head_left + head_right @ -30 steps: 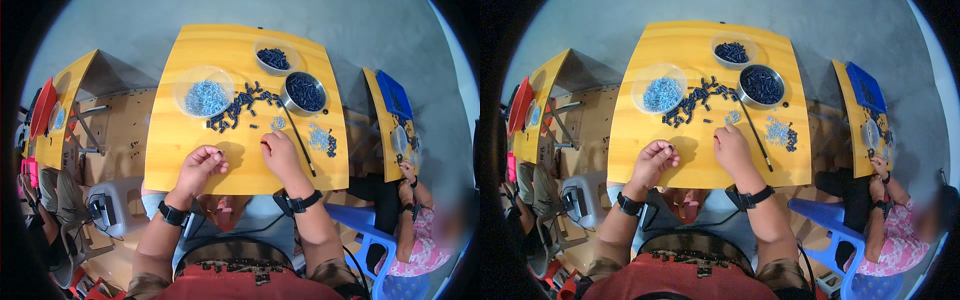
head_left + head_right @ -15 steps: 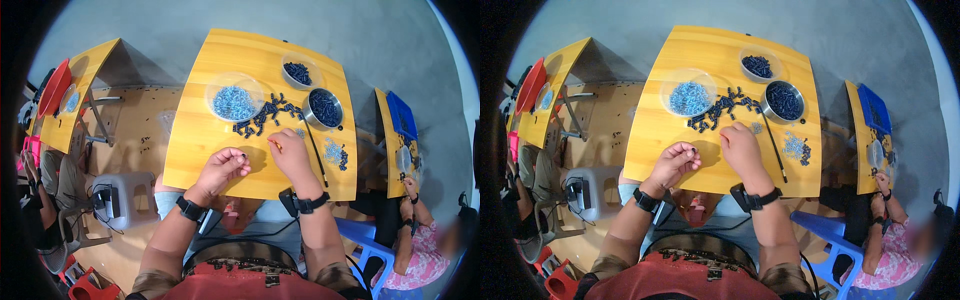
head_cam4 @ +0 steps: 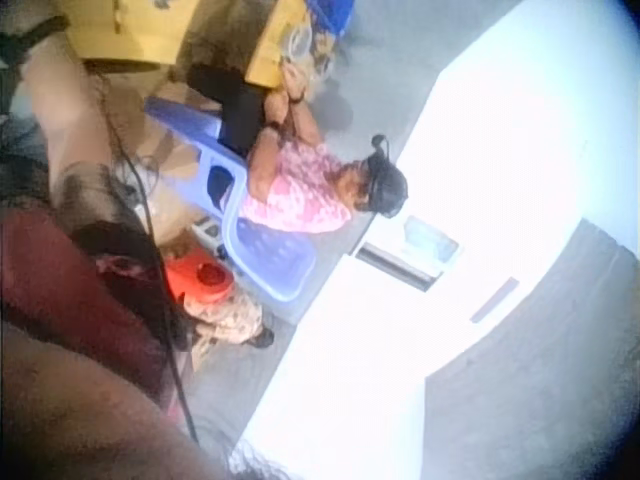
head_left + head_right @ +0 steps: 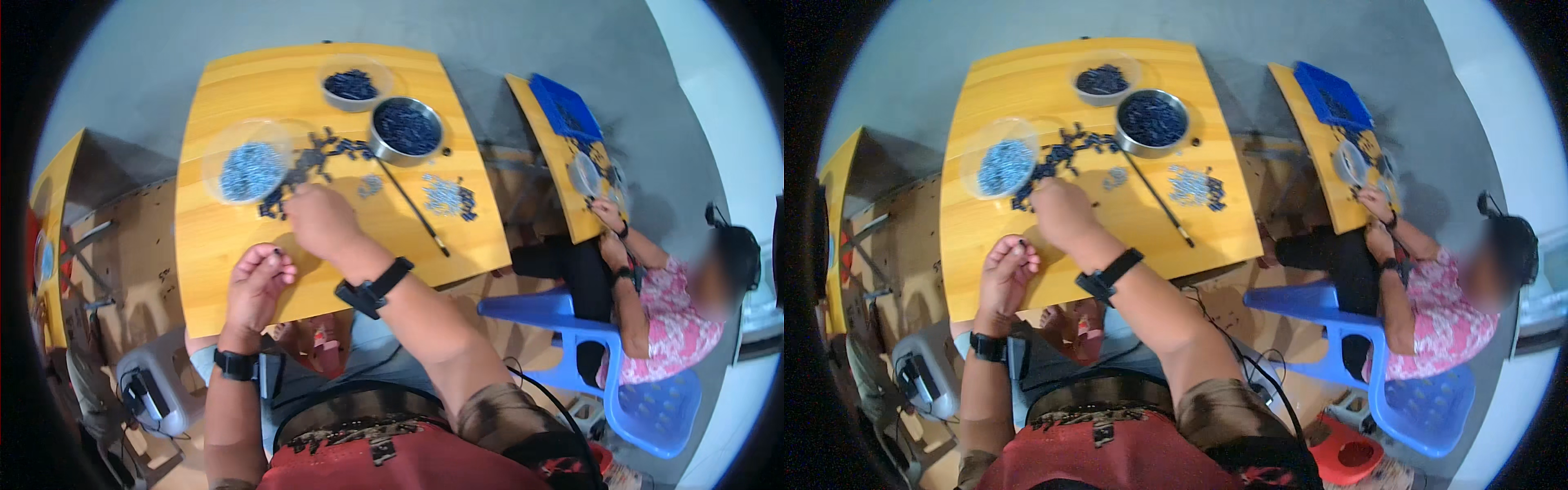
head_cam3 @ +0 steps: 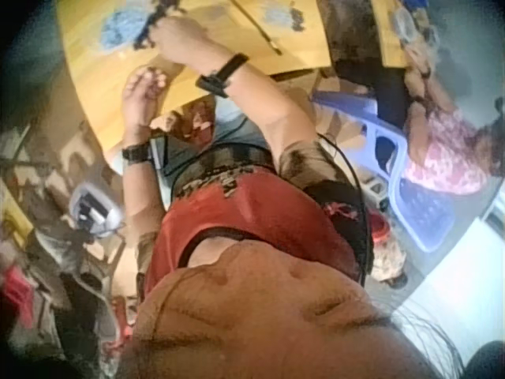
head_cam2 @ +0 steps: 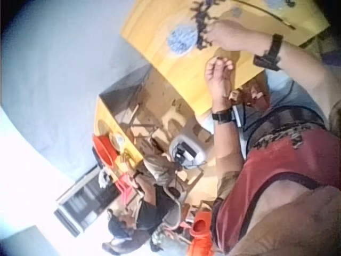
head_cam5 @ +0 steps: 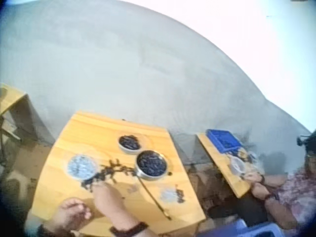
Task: Assembling small plastic and metal components at a workbench.
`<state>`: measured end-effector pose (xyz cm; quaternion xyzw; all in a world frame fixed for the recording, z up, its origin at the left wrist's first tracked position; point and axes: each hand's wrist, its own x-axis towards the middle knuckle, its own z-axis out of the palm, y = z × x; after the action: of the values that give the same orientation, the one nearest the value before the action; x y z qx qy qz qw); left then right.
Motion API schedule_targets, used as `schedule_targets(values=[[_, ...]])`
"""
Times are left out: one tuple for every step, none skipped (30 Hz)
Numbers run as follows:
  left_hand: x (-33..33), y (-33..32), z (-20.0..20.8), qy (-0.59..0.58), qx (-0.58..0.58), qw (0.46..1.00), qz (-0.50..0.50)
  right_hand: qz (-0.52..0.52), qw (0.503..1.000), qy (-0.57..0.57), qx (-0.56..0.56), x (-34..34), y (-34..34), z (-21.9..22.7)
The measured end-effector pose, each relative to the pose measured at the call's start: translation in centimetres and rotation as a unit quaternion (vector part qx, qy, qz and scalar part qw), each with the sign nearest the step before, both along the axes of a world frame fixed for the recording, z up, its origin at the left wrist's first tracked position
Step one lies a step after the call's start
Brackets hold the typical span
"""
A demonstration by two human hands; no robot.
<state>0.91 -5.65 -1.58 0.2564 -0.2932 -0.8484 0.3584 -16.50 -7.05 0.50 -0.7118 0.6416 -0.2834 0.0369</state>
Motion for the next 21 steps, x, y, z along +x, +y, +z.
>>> schedule_targets(values=[[0.1, -0.1, 0.0, -0.002, 0.003, 1.0, 0.003, 0.002, 1.0, -0.021, 0.006, 0.4, 0.4, 0.8], [0.0, -0.1, -0.1, -0.005, 0.006, 1.0, 0.007, 0.007, 1.0, -0.012, 0.025, 0.4, 1.1, 1.7], [-0.2, -0.1, 0.0, -0.004, 0.004, 1.0, 0.002, 0.001, 1.0, -0.012, 0.023, 0.2, 1.7, 1.6], [-0.4, -0.1, 0.1, -0.007, 0.001, 1.0, 0.0, 0.012, 0.999, -0.033, 0.025, 0.3, 2.2, 1.2], [-0.5, -0.1, 0.2, -0.01, -0.003, 1.0, -0.001, 0.022, 0.998, -0.053, 0.026, 0.2, 2.8, 1.0], [-0.7, 0.0, 0.2, -0.016, -0.004, 1.0, -0.004, 0.027, 0.994, -0.08, 0.065, -0.2, 3.8, 1.2], [-0.8, 0.0, 0.2, -0.013, -0.003, 1.0, -0.013, 0.019, 0.995, -0.077, 0.065, -0.7, 4.5, 1.1], [-0.8, 0.0, 0.0, -0.025, -0.005, 1.0, -0.004, 0.021, 0.995, -0.067, 0.077, -1.2, 5.0, 0.8], [-0.7, 0.1, 0.0, -0.04, -0.005, 0.999, 0.002, 0.022, 0.994, -0.059, 0.09, -1.6, 5.6, 0.6], [-0.5, 0.1, 0.0, -0.047, -0.015, 0.999, 0.008, 0.026, 0.994, -0.069, 0.083, -1.8, 5.7, 0.1], [-0.5, 0.2, 0.2, -0.047, -0.015, 0.999, -0.002, 0.016, 0.994, -0.069, 0.084, -2.0, 6.0, -0.2], [-0.3, 0.2, 0.4, -0.055, -0.016, 0.998, 0.009, 0.023, 0.994, -0.079, 0.073, -2.0, 6.0, -0.1], [-0.3, 0.2, 0.4, -0.063, -0.018, 0.998, 0.022, 0.031, 0.994, -0.089, 0.061, -2.1, 6.2, 0.1], [-0.4, 0.2, 0.3, -0.065, -0.027, 0.997, 0.017, 0.029, 0.994, -0.091, 0.06, -2.3, 6.5, 0.0], [-0.6, 0.2, 0.4, -0.068, -0.031, 0.997, 0.018, 0.023, 0.993, -0.098, 0.059, -2.3, 6.6, -0.1], [-0.8, 0.2, 0.4, -0.066, -0.033, 0.997, 0.013, 0.019, 0.993, -0.106, 0.057, -2.3, 6.6, -0.1], [-0.8, 0.1, 0.5, -0.065, -0.036, 0.997, 0.008, 0.022, 0.992, -0.11, 0.053, -2.4, 6.6, -0.1], [-0.9, 0.1, 0.5, -0.068, -0.039, 0.997, 0.011, 0.023, 0.992, -0.11, 0.052, -2.6, 6.8, 0.0], [-0.8, 0.1, 0.4, -0.066, -0.036, 0.997, 0.011, 0.024, 0.992, -0.11, 0.051, -2.7, 6.9, 0.1], [-0.8, 0.1, 0.3, -0.063, -0.033, 0.997, 0.012, 0.027, 0.992, -0.113, 0.047, -2.6, 6.8, 0.0], [-0.7, 0.1, 0.4, -0.067, -0.036, 0.997, 0.016, 0.024, 0.991, -0.122, 0.04, -2.4, 6.9, -0.3]])
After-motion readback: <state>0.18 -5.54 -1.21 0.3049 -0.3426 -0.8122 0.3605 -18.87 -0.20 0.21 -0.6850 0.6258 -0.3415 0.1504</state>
